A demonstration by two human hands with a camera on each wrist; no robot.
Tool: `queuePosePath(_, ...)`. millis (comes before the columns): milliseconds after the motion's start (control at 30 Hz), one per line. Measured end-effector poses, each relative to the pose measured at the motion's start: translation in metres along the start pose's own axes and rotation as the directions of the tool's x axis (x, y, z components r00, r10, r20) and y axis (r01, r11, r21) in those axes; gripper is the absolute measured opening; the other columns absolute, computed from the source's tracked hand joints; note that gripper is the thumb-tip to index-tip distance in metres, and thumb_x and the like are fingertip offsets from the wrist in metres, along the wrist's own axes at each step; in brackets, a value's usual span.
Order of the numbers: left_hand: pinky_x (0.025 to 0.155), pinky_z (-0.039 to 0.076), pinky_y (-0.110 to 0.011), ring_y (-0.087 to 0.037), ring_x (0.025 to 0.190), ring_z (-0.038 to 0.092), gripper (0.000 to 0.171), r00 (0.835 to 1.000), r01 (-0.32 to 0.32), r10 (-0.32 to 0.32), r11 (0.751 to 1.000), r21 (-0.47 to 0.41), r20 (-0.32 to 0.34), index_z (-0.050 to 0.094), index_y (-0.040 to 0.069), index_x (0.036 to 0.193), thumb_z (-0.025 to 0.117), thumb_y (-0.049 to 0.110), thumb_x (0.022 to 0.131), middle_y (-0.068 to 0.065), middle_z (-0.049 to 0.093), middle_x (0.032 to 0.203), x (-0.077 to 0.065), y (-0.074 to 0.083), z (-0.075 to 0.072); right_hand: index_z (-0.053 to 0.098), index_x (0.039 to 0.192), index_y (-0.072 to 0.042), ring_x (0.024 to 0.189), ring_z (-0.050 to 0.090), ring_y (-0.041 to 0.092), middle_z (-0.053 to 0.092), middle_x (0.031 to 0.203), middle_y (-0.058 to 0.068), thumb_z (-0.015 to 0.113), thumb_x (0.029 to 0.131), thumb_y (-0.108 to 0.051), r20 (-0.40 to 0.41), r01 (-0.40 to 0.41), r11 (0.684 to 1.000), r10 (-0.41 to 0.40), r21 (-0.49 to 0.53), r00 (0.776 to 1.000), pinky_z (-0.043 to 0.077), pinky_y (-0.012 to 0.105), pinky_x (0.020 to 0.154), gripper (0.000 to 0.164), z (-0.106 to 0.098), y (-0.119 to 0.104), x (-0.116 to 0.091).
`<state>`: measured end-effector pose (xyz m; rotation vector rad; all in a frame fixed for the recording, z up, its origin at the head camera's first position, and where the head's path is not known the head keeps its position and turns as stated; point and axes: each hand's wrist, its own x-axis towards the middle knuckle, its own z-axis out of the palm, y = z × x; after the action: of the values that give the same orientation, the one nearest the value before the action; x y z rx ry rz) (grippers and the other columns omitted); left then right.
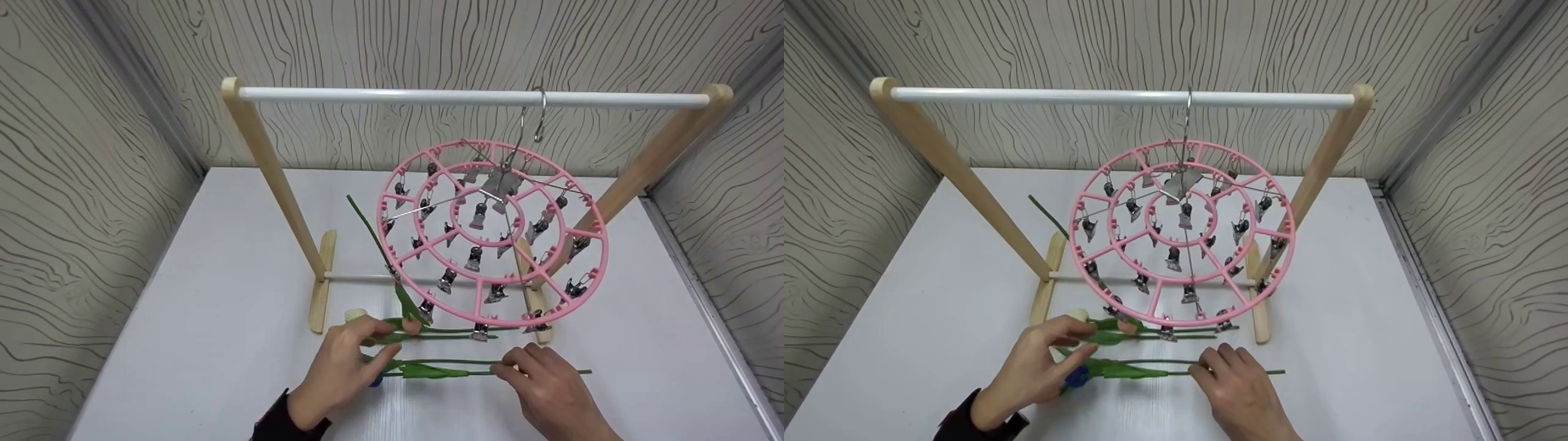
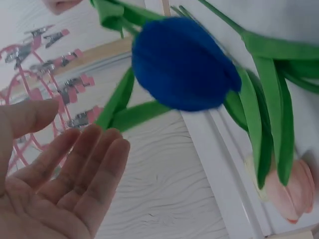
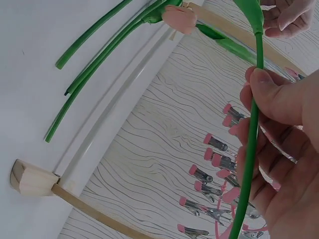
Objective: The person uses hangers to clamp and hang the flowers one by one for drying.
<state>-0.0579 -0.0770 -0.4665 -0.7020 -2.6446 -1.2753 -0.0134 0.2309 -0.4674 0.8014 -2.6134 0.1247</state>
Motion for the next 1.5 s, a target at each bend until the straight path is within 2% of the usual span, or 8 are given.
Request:
queuePosePath(133, 0.078, 0.056, -0.018, -0.001, 0.093, 0.067, 0.021, 0.992, -0.122, 0.119, 0.987, 0.104, 0.032, 0.07, 0.02, 0.102, 0.074, 0.031, 0.084, 0.008, 0.073, 0.101, -0.005, 0.009, 0.009, 0.074, 0.089, -0.028, 0.075, 0.054, 0.004, 0.062, 0.081, -0.013, 0.085, 0.065, -0.007, 0.007, 0.005, 1.0, -0.005, 0.002, 1.0, 0.053, 0.022, 0.064, 0.034, -0.003, -0.003, 0.003)
queuePosePath(267, 0.08, 0.056, -0.018, -0.003, 0.097, 0.068, 0.022, 0.98, -0.197, 0.186, 0.958, 0.207, 0.071, 0.069, 0.021, 0.101, 0.076, 0.032, 0.083, 0.008, 0.073, 0.103, -0.008, 0.017, 0.017, 0.074, 0.089, -0.029, 0.076, 0.054, 0.004, 0.062, 0.082, -0.013, 0.085, 0.066, -0.007, 0.013, 0.018, 1.0, -0.018, -0.01, 1.0, 0.053, 0.022, 0.063, 0.033, -0.005, -0.005, 0.006)
queuePosePath(533, 0.07, 0.054, -0.016, -0.001, 0.088, 0.065, 0.021, 0.963, -0.242, 0.19, 0.92, 0.308, 0.19, 0.071, 0.023, 0.102, 0.076, 0.031, 0.083, 0.01, 0.07, 0.097, -0.008, 0.024, 0.026, 0.074, 0.092, -0.028, 0.078, 0.054, 0.005, 0.063, 0.083, -0.012, 0.087, 0.065, -0.012, 0.022, 0.036, 0.999, -0.036, -0.019, 0.999, 0.054, 0.022, 0.063, 0.034, -0.009, -0.012, 0.011)
queuePosePath(867, 0.064, 0.051, -0.016, -0.001, 0.08, 0.064, 0.011, 0.949, -0.294, 0.214, 0.864, 0.409, 0.229, 0.074, 0.027, 0.095, 0.075, 0.027, 0.084, 0.012, 0.069, 0.084, -0.006, 0.025, 0.029, 0.074, 0.092, -0.026, 0.075, 0.055, 0.007, 0.063, 0.082, -0.011, 0.086, 0.064, -0.009, -0.036, 0.089, 0.996, -0.089, -0.004, 0.995, 0.055, 0.025, 0.063, 0.035, -0.011, -0.016, 0.016)
queuePosePath(1200, 0.061, 0.049, -0.015, -0.001, 0.077, 0.063, 0.007, 0.957, -0.259, 0.177, 0.88, 0.398, 0.231, 0.075, 0.025, 0.09, 0.074, 0.023, 0.083, 0.013, 0.07, 0.08, -0.005, 0.022, 0.028, 0.074, 0.093, -0.028, 0.076, 0.057, 0.006, 0.063, 0.081, -0.012, 0.085, 0.067, -0.012, -0.024, 0.07, 0.998, -0.07, 0.006, 0.997, 0.054, 0.023, 0.065, 0.032, -0.012, -0.019, 0.016)
queuePosePath(1333, 0.063, 0.051, -0.016, 0.0, 0.078, 0.064, 0.007, 0.962, -0.256, 0.192, 0.881, 0.397, 0.194, 0.074, 0.025, 0.089, 0.075, 0.021, 0.083, 0.012, 0.07, 0.08, -0.006, 0.017, 0.025, 0.074, 0.092, -0.028, 0.078, 0.058, 0.008, 0.065, 0.081, -0.011, 0.07, 0.088, -0.026, -0.082, 0.06, 0.997, -0.056, 0.05, 0.995, 0.055, 0.028, 0.065, 0.007, -0.012, -0.02, 0.015)
queuePosePath(1467, 0.064, 0.052, -0.016, 0.0, 0.078, 0.066, 0.006, 0.974, -0.221, 0.181, 0.899, 0.379, 0.139, 0.073, 0.023, 0.086, 0.075, 0.018, 0.082, 0.011, 0.07, 0.08, -0.01, 0.008, 0.02, 0.075, 0.091, -0.029, 0.08, 0.058, 0.009, 0.067, 0.082, -0.011, 0.041, 0.102, -0.041, -0.207, 0.069, 0.992, -0.047, 0.101, 0.977, 0.052, 0.028, 0.068, 0.039, -0.014, -0.024, 0.011)
queuePosePath(1500, 0.065, 0.052, -0.017, 0.0, 0.079, 0.066, 0.005, 0.977, -0.205, 0.169, 0.907, 0.368, 0.13, 0.073, 0.022, 0.086, 0.075, 0.018, 0.083, 0.011, 0.07, 0.081, -0.011, 0.007, 0.018, 0.075, 0.09, -0.029, 0.081, 0.057, 0.009, 0.067, 0.082, -0.012, 0.042, 0.102, -0.042, -0.24, 0.077, 0.991, -0.048, 0.114, 0.97, 0.051, 0.026, 0.07, 0.038, -0.015, -0.026, 0.01)
